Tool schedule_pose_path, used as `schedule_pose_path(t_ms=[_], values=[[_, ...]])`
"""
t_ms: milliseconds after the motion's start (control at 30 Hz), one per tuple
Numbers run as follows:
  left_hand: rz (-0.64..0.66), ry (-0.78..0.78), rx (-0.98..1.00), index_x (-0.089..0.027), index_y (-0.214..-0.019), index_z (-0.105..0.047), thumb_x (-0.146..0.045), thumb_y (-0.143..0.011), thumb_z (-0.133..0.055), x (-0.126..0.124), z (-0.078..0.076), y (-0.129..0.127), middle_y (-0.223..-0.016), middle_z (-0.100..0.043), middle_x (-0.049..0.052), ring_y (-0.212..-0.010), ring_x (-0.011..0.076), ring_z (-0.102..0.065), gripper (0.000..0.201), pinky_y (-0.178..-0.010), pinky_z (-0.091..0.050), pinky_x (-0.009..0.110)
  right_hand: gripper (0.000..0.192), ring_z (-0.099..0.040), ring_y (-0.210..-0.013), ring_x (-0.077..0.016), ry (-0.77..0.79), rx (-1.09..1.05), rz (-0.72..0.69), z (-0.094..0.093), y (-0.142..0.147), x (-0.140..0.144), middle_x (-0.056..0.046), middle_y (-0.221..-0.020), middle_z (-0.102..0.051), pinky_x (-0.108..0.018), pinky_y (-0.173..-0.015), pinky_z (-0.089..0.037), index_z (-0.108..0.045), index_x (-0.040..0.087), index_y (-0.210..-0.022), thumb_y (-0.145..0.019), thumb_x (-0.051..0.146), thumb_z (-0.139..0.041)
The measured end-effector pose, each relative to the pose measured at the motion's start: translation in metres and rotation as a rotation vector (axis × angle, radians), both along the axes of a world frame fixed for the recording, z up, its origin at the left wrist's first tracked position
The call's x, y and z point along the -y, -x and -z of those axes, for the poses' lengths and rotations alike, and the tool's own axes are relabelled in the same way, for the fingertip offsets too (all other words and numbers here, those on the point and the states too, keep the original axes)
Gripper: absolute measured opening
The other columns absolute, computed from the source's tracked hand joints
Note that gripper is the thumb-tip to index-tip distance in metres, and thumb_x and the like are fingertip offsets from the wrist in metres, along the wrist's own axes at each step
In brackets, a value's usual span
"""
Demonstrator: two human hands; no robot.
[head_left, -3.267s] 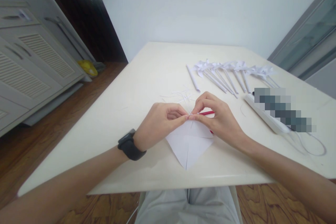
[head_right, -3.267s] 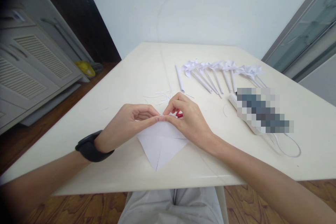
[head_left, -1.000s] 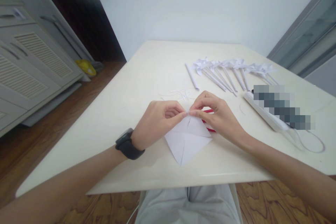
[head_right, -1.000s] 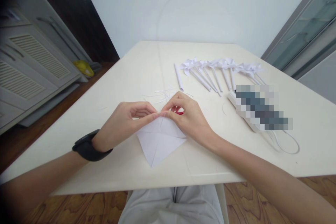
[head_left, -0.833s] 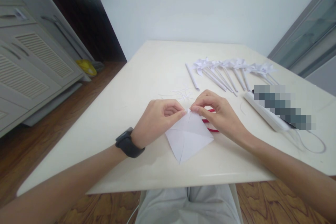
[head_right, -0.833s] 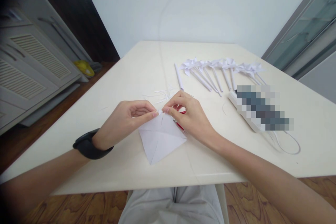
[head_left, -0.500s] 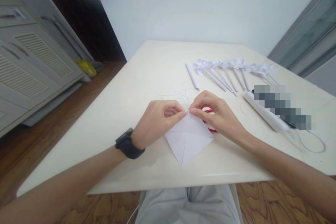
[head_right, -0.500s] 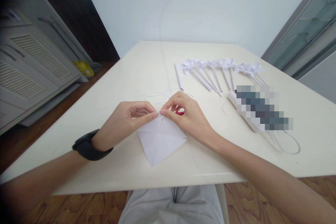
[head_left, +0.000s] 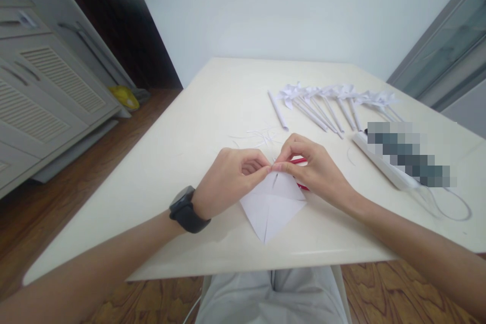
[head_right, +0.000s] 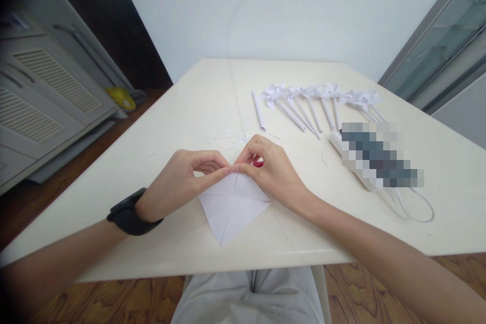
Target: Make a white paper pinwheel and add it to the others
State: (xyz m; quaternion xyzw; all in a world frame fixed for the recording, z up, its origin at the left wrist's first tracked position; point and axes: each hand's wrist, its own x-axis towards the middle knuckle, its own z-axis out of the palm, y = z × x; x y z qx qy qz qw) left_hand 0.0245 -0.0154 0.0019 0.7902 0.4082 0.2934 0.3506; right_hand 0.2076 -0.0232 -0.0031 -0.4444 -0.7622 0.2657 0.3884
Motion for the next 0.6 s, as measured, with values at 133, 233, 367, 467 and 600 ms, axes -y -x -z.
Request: schedule_pose_path(t_ms=[133, 233, 367, 467, 600], values=[[-0.001, 0.006, -0.003, -0.016, -0.077, -0.067, -0.032, -0.082, -0.053, 0.0008, 0.0001, -0.0002, -0.073, -0.069, 0.000, -0.067, 0.0125, -0.063, 0.022, -0.063, -0.051, 0.020, 0.015, -0.052, -0.071, -0.0101, -0.033, -0.003, -0.009, 0.0013, -0.0006, 0.0002, 0.001, -0.075, -0.052, -0.023, -0.062, -0.041, -0.058, 0.016, -0.066, -0.079, 0.021, -0.063], [0.002, 0.006, -0.002, -0.016, -0.078, -0.067, -0.031, -0.082, -0.052, 0.0008, 0.0002, -0.0004, -0.073, -0.069, 0.000, -0.068, 0.0128, -0.063, 0.021, -0.064, -0.051, 0.020, 0.013, -0.052, -0.072, -0.0103, -0.055, -0.009, -0.012, 0.0023, -0.0009, 0.0009, 0.001, -0.075, -0.052, -0.023, -0.061, -0.041, -0.057, 0.016, -0.067, -0.079, 0.019, -0.062], [0.009, 0.001, -0.003, -0.016, -0.078, -0.066, -0.029, -0.083, -0.051, 0.0010, -0.0006, -0.0004, -0.073, -0.069, 0.000, -0.068, 0.0126, -0.063, 0.021, -0.064, -0.051, 0.021, 0.013, -0.052, -0.072, -0.0101, -0.057, -0.007, -0.003, 0.0019, 0.0001, 0.0023, 0.001, -0.075, -0.053, -0.022, -0.062, -0.042, -0.057, 0.016, -0.068, -0.080, 0.019, -0.061], [0.015, -0.008, -0.001, -0.016, -0.078, -0.066, -0.028, -0.082, -0.051, 0.0019, -0.0014, -0.0004, -0.073, -0.068, 0.000, -0.067, 0.0122, -0.063, 0.020, -0.064, -0.051, 0.020, 0.014, -0.052, -0.071, -0.0097, -0.052, -0.008, -0.002, 0.0013, 0.0014, 0.0037, 0.001, -0.075, -0.052, -0.023, -0.062, -0.041, -0.057, 0.016, -0.068, -0.081, 0.019, -0.060], [0.020, -0.010, 0.003, -0.016, -0.077, -0.066, -0.028, -0.082, -0.052, 0.0027, -0.0024, -0.0008, -0.072, -0.068, -0.001, -0.066, 0.0113, -0.062, 0.019, -0.064, -0.050, 0.020, 0.015, -0.052, -0.073, -0.0101, -0.053, -0.017, 0.008, 0.0010, 0.0022, 0.0052, 0.001, -0.074, -0.052, -0.022, -0.063, -0.042, -0.055, 0.016, -0.066, -0.081, 0.017, -0.060]])
